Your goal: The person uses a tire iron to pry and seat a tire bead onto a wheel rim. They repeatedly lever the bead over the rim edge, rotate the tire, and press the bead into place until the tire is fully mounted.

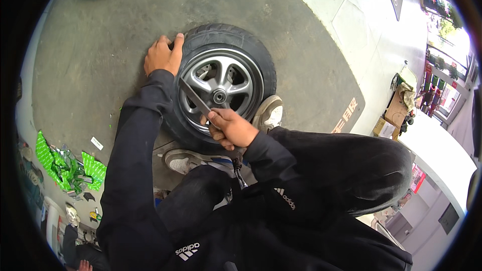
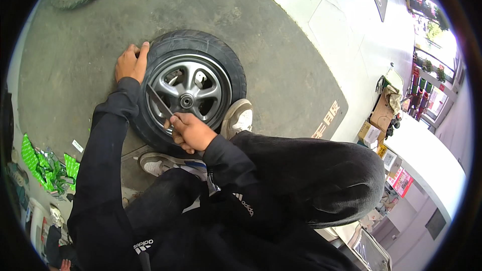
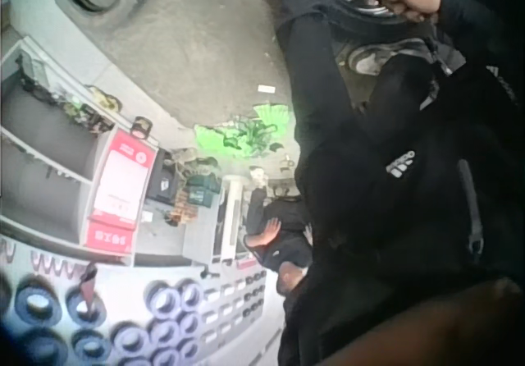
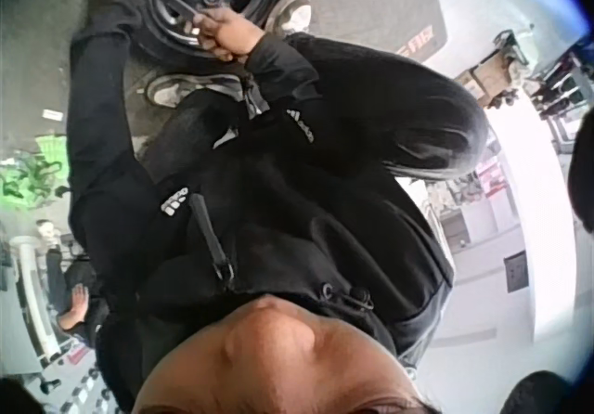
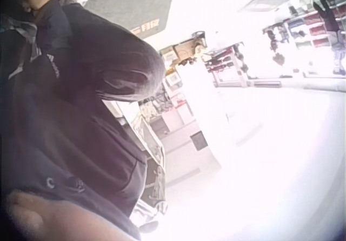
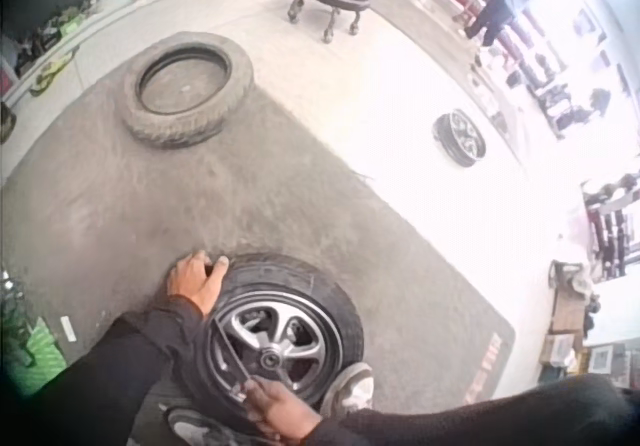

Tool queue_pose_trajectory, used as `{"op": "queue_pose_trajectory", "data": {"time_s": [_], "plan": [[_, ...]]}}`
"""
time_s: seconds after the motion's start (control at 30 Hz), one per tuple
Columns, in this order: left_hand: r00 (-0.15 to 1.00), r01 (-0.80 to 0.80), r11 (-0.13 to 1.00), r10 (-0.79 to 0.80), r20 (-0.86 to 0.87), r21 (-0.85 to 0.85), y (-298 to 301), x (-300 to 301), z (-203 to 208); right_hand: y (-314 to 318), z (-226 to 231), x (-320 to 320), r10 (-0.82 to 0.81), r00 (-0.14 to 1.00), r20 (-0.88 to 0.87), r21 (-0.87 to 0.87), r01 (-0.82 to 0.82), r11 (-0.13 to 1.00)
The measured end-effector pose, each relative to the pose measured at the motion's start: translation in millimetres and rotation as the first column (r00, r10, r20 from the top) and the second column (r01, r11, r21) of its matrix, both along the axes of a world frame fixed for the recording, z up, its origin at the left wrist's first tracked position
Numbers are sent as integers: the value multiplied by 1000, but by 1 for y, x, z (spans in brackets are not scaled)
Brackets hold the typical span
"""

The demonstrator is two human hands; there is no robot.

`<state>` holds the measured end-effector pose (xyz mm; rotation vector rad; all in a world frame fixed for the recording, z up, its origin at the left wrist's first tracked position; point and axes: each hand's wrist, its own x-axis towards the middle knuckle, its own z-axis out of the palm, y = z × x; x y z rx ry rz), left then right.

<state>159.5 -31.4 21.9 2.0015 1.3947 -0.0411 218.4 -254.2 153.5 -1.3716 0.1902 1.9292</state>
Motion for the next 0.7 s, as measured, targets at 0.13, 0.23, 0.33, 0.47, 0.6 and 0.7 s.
{"op": "queue_pose_trajectory", "data": {"time_s": [0.13,0.23,0.33,0.47,0.6,0.7], "plan": [[999,-1,1000,0,-40,-10,-3,1,8,-16,-13,-6,-176,968,-178,48,187,981],[1000,-12,1000,12,-18,-9,0,-1,6,-13,5,-12,-477,711,-516,-97,505,858],[998,-52,998,53,15,-47,-2,-5,11,2,26,-28,-696,294,-655,-318,728,607],[993,-90,992,96,66,-85,-7,-3,15,29,45,-43,-793,203,-574,-389,785,482],[984,-129,979,146,103,-156,-4,-3,25,64,68,-35,-864,258,-433,-453,766,456],[972,-149,974,176,153,-173,-2,-2,27,95,78,-19,-905,271,-327,-545,729,415]]}}
